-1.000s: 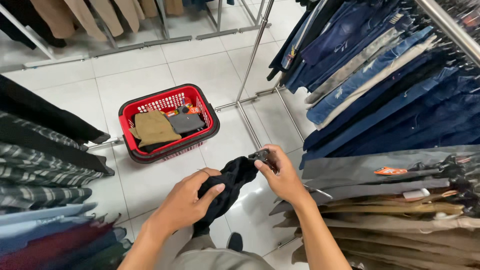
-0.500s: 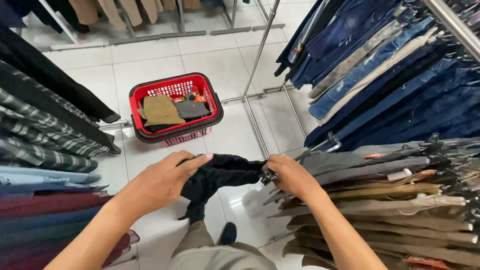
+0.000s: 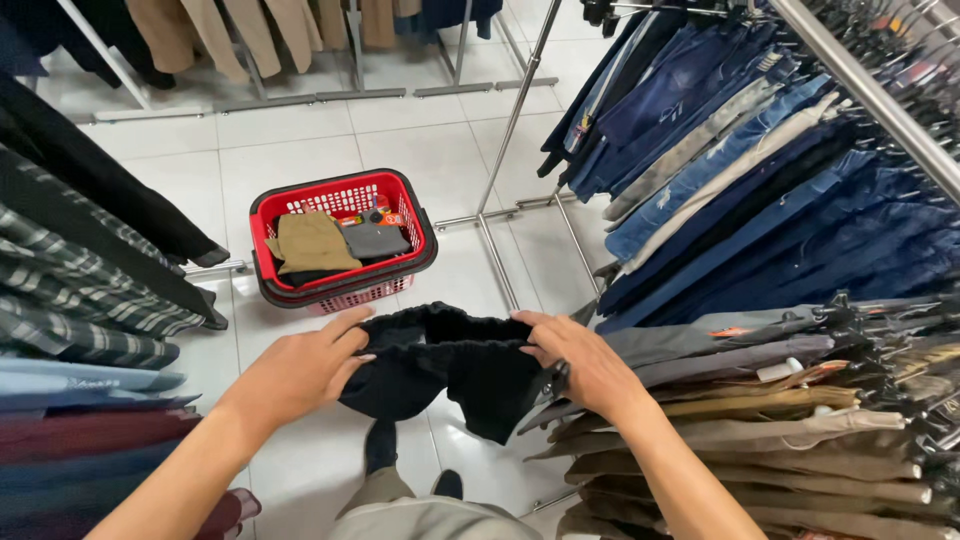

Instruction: The person takes grey pants and black pants from a red shopping basket, unfolds them to check the fabric, and then hangs both pairs of pants on a garment rack among other clothing items.

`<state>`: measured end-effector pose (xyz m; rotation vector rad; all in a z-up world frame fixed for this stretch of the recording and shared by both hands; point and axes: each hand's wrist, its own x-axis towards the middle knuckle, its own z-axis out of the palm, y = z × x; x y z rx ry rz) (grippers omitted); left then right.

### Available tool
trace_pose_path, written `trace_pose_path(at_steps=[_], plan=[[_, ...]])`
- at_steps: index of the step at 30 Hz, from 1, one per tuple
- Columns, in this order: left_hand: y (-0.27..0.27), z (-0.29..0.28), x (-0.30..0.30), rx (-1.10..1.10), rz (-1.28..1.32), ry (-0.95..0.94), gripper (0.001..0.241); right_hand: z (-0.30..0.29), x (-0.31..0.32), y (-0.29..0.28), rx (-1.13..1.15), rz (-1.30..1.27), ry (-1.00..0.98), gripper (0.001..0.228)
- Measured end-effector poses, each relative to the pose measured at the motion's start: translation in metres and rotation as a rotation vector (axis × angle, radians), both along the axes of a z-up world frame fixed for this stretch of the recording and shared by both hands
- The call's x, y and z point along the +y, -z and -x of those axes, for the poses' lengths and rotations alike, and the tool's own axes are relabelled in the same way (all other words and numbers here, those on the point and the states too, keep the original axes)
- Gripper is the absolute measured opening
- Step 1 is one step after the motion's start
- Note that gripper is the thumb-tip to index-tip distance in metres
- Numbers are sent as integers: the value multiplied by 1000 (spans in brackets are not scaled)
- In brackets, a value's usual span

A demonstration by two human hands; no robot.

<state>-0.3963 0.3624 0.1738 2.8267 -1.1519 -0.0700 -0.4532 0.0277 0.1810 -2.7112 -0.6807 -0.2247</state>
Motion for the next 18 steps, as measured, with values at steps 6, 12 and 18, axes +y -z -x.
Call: trace_pose_path(at_steps=[6,12,18], plan=[[82,-36,4,-28,164,-2,12,-8,-7,3,151,85,133,17],[13,-27,-12,724,522,-583,28,-12,0,-7,542,-43,386,18],[53,-25,-6,878,608,-548,27,-20,19,-27,800,-105,525,18]])
